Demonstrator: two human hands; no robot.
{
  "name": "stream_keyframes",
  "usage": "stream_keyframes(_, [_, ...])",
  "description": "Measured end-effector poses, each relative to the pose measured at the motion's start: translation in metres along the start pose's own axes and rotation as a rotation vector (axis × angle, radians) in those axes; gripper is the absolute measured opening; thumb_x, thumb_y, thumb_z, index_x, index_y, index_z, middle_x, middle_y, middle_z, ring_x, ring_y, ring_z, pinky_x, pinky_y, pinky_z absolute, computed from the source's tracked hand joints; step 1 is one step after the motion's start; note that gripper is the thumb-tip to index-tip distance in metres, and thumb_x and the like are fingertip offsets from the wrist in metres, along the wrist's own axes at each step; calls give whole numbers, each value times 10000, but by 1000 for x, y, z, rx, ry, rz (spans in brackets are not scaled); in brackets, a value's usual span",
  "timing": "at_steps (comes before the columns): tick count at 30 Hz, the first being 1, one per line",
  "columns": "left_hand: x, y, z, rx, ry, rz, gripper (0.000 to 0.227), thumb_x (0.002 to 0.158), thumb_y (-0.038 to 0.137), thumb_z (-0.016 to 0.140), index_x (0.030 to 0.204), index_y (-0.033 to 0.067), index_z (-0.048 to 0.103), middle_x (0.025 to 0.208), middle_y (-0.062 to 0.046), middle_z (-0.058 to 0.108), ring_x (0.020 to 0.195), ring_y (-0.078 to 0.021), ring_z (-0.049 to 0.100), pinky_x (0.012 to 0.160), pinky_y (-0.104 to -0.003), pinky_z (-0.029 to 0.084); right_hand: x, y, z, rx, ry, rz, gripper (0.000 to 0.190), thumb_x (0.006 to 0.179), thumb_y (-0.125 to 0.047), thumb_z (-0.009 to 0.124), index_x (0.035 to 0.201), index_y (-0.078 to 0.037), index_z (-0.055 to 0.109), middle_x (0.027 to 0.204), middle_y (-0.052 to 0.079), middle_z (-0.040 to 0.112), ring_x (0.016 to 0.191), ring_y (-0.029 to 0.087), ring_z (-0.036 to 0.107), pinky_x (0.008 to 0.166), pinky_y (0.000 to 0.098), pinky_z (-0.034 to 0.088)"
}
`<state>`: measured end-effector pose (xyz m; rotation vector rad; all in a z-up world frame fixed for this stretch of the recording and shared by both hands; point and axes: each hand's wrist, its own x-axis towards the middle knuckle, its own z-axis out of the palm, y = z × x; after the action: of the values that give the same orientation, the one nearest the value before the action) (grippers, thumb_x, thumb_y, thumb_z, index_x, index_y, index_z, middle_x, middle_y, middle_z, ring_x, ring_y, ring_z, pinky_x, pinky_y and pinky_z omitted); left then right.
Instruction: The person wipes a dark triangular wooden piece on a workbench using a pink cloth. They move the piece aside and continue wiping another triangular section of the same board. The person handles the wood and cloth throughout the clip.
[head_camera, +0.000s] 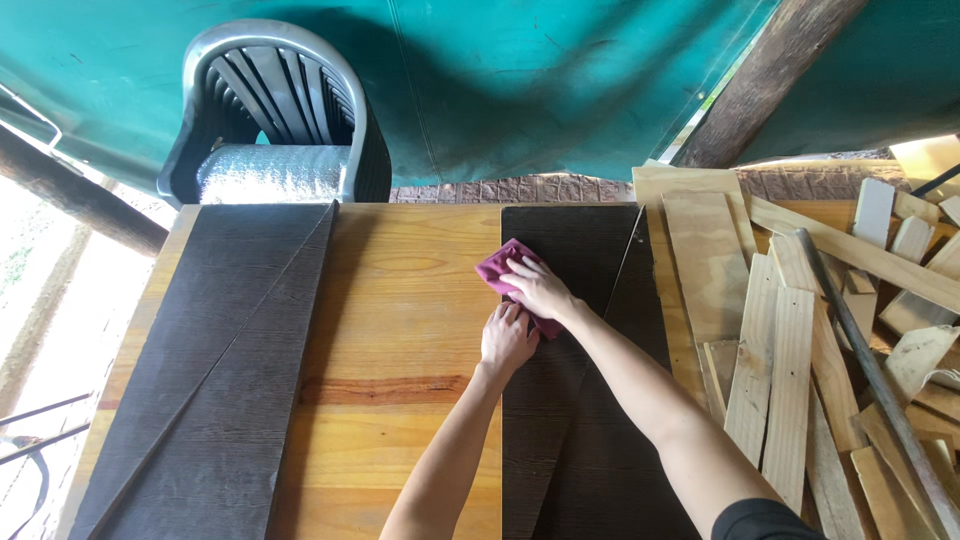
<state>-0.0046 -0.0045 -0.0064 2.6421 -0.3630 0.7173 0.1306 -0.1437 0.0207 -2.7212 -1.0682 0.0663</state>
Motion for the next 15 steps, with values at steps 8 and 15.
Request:
stream_keyframes(8, [2, 8, -14, -15, -23, -10, 384, 789, 417, 922, 1036, 130, 855, 1160, -75, 799, 1285, -296, 755, 1083, -424, 626, -38, 5, 5, -41, 109, 50, 454, 1136, -436, 737, 1584, -364, 728, 1791, 63, 608, 1639, 460, 561, 1260, 694, 528])
stream_keyframes(15, [0, 4, -5, 33, -31, 2, 336, 833, 381, 895, 1072, 148, 858, 1191, -67, 814, 1266, -290, 768, 1077, -437, 612, -31, 29, -8, -61, 80, 212, 453, 1151, -413, 715, 1597, -330, 729, 1805, 103, 598, 1638, 501, 560, 1239, 705, 551])
